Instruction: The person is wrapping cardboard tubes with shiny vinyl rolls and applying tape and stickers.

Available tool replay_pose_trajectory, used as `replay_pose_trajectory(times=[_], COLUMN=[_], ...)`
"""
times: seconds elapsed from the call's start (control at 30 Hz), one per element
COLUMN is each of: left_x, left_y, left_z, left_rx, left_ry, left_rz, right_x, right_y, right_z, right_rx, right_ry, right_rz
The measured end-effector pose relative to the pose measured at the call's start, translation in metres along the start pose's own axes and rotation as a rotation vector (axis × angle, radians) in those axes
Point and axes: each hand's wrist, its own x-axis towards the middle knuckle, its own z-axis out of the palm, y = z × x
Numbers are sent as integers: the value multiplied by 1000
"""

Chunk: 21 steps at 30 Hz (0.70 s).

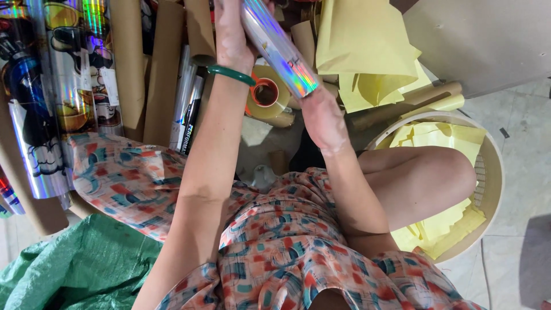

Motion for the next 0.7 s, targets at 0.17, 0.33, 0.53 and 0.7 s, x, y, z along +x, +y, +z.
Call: replay_pose_trajectory(times=[0.17,0.33,0.53,0.7], left_x=[-10,-19,-22,-15], left_y=[0,1,-8,-7], left_z=[10,11,-2,0], left_rx=[82,14,-69,-20], left_ry=[-19,24,-159,-51], left_rz=[-58,-133,6,-137], right_x=[-4,-8,-14,-3], right_y=[-18,-3,26,16], right_z=[13,6,-2,-16], right_rx=[-1438,-1509,246,-1041], right_ry=[-151,-122,-2,-158], right_rz=[-549,-571,-79,-499])
